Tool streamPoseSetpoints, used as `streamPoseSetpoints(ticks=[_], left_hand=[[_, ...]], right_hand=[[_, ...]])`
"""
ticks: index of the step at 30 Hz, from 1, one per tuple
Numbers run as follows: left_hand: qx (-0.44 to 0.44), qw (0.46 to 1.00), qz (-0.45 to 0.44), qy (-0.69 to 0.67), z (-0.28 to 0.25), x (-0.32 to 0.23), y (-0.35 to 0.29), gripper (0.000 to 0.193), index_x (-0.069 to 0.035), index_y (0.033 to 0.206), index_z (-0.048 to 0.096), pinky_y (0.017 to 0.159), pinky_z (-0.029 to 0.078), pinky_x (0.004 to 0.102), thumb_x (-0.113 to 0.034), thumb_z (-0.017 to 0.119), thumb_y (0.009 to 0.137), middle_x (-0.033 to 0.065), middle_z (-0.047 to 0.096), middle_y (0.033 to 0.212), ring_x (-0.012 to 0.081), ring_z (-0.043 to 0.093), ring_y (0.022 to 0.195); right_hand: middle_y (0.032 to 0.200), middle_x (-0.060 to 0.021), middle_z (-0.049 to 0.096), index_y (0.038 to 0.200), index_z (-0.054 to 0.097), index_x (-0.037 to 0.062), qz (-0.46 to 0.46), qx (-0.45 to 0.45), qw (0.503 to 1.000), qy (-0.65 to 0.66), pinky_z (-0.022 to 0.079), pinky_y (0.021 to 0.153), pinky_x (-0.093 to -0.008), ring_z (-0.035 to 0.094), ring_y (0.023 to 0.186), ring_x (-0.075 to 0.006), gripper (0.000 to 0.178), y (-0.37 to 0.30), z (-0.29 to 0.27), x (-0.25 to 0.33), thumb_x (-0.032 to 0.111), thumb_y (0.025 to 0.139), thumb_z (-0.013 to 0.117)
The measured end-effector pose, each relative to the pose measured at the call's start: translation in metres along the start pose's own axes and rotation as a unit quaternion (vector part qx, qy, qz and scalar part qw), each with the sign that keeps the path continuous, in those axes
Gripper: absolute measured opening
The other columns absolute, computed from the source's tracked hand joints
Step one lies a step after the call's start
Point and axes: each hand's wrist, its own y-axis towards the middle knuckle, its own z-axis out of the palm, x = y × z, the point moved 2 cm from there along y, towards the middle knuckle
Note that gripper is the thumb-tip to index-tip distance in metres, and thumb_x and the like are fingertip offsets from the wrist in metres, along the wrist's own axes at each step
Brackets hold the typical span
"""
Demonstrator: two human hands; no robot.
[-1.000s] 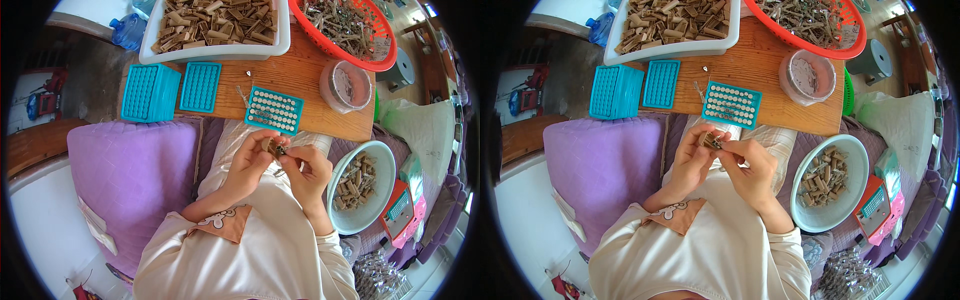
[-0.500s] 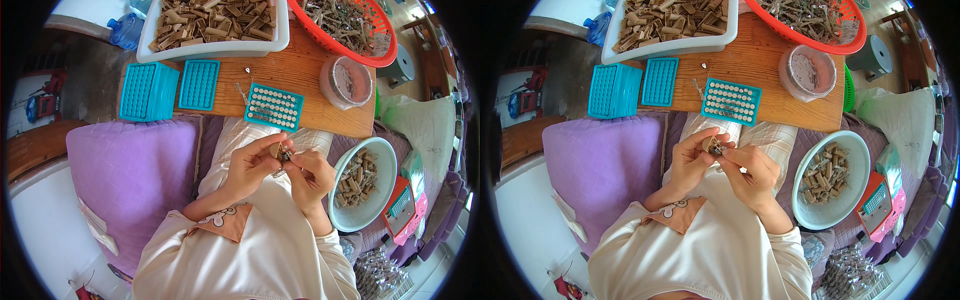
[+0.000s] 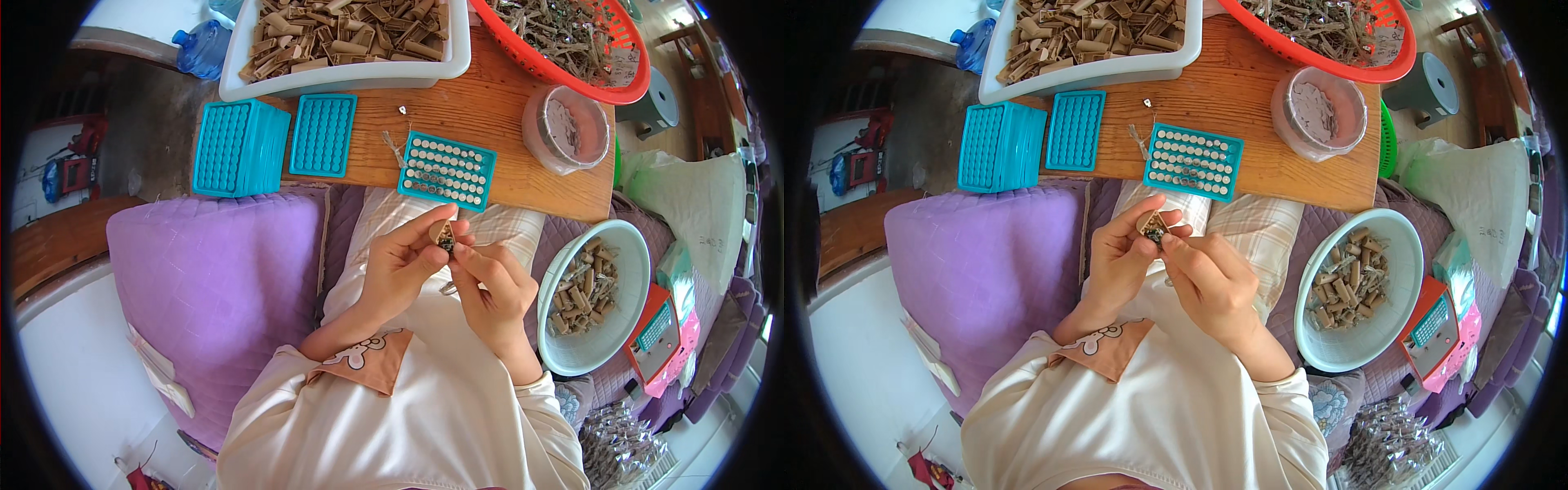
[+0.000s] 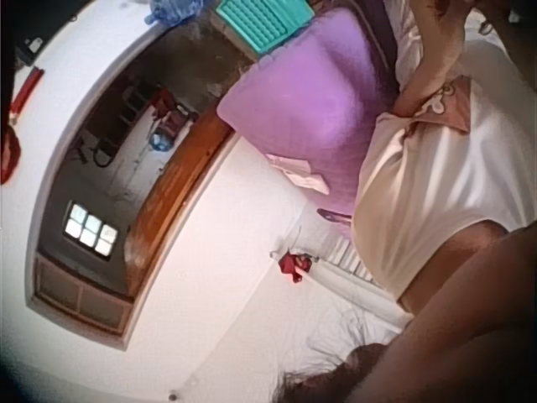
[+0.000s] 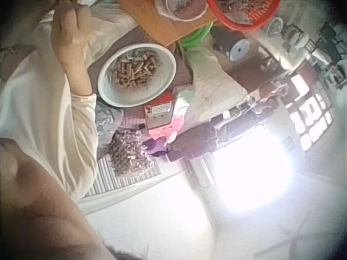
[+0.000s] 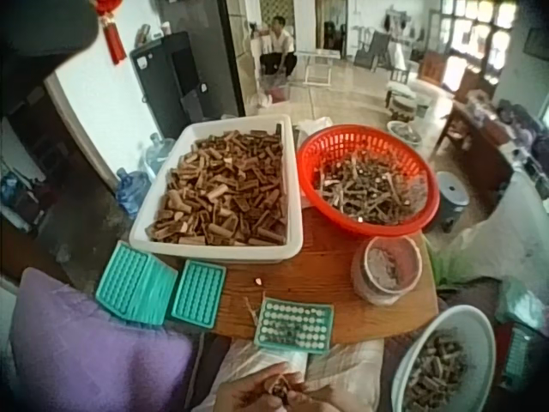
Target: The person assembles electronic cork lights by hand, placing wiring, circuit components, and small batteries into the plastic casings. They test each light function and fit the casing halves together.
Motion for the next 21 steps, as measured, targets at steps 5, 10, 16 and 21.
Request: streamPoseSetpoints(ticks=[5,10,16,21], left_hand=[[-0.006,0.999,-0.03,0.009,0.006,-0.008,0.002,0.04,0.0,0.119,0.039,0.082,0.043,0.0271,-0.011,0.05,0.083,0.0119,0.052,0.107,0.0177,0.052,0.096],[-0.004,0.998,-0.064,0.004,0.01,-0.01,0.002,0.034,0.002,0.117,0.037,0.08,0.043,0.0273,-0.014,0.038,0.088,0.0136,0.051,0.106,0.0176,0.052,0.095],[0.012,0.999,-0.051,0.007,0.006,-0.004,0.001,0.036,0.004,0.115,0.037,0.083,0.042,0.0302,-0.021,0.034,0.089,0.0161,0.049,0.108,0.0238,0.047,0.104],[-0.001,0.999,-0.026,0.04,0.012,-0.006,0.006,0.037,0.002,0.115,0.038,0.083,0.041,0.0273,-0.021,0.04,0.087,0.0157,0.048,0.111,0.0199,0.048,0.102]], right_hand=[[0.067,-0.0068,0.055,0.082,0.058,0.0002,-0.052,-0.032,0.997,-0.054,0.041,0.043,-0.024,0.051,0.053,-0.0155,0.022,-0.002,0.005,0.003,-0.006,0.061,0.064],[0.066,-0.0085,0.055,0.081,0.058,-0.0008,-0.044,-0.054,0.996,-0.049,0.041,0.046,-0.0226,0.053,0.053,-0.016,0.021,-0.004,0.009,0.003,-0.008,0.062,0.064],[0.07,-0.0071,0.055,0.084,0.059,0.0008,-0.039,-0.025,0.997,-0.055,0.042,0.046,-0.0241,0.051,0.056,-0.0165,0.024,-0.007,0.011,0.004,-0.007,0.062,0.063],[0.071,-0.0074,0.054,0.084,0.059,0.0011,-0.014,-0.041,0.998,-0.042,0.041,0.047,-0.024,0.051,0.057,-0.0168,0.024,-0.006,0.011,-0.003,-0.007,0.062,0.062]])
